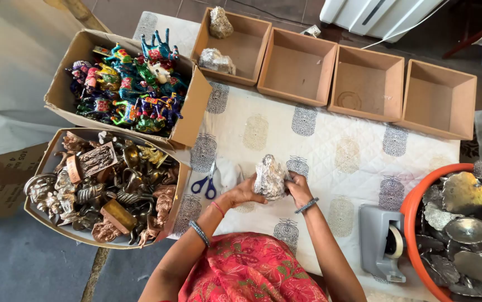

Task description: Cleaning and inspecting metal figurines and shells at a workshop table.

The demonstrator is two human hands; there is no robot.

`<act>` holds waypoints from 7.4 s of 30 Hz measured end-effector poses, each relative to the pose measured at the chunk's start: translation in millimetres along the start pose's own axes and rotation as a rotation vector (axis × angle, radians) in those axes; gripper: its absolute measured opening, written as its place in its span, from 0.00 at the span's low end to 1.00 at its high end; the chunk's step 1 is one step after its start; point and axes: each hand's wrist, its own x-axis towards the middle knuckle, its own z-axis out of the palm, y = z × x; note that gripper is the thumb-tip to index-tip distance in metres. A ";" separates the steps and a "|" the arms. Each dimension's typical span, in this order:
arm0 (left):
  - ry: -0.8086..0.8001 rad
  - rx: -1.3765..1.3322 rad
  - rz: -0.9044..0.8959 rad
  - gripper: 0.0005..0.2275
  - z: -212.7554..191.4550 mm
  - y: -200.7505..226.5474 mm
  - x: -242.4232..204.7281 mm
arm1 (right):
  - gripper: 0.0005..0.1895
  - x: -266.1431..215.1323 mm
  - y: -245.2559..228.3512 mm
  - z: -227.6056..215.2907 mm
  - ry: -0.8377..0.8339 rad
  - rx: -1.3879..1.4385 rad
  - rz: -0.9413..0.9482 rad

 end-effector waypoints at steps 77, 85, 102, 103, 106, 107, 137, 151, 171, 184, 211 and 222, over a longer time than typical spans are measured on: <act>0.710 0.361 0.070 0.21 70.9 57.2 -78.3 | 0.22 -80.3 -14.1 9.9 0.002 0.808 -0.374; 0.515 0.389 0.117 0.21 58.4 4.4 -30.3 | 0.24 -93.8 -39.4 23.3 -0.031 0.806 -0.382; 1.009 0.692 0.576 0.26 112.0 102.8 -72.7 | 0.33 -111.9 -55.3 44.8 -0.129 0.761 -0.386; 1.012 0.693 0.576 0.26 104.7 86.9 -66.4 | 0.33 -109.1 -51.7 44.9 -0.132 0.761 -0.385; 0.827 0.387 0.221 0.18 82.0 41.8 -48.3 | 0.29 -100.9 -44.5 47.2 -0.112 0.794 -0.373; 0.706 -0.071 0.204 0.17 75.5 27.0 -43.1 | 0.28 -100.0 -43.4 47.7 -0.095 0.810 -0.362; 0.383 -1.109 -0.008 0.15 47.6 -26.3 17.0 | 0.11 -86.0 -58.1 59.3 0.226 0.297 -0.474; 0.429 -1.255 -0.086 0.12 62.7 -33.8 13.7 | 0.08 -151.0 -120.5 105.5 0.747 -0.734 -1.050; 0.256 -1.158 -0.074 0.16 58.7 11.2 -7.0 | 0.53 -120.2 -105.4 75.0 -0.242 0.253 -0.310; 0.703 -0.049 -0.249 0.29 54.2 -10.4 4.0 | 0.19 -45.7 -0.3 75.3 0.263 0.254 -0.227; 0.443 0.658 0.317 0.22 25.3 -93.7 38.0 | 0.33 -87.3 0.2 44.7 0.399 -0.341 -0.516; 0.418 0.685 0.259 0.35 16.2 -132.2 46.5 | 0.16 -132.4 -24.4 91.9 0.381 -1.145 -0.735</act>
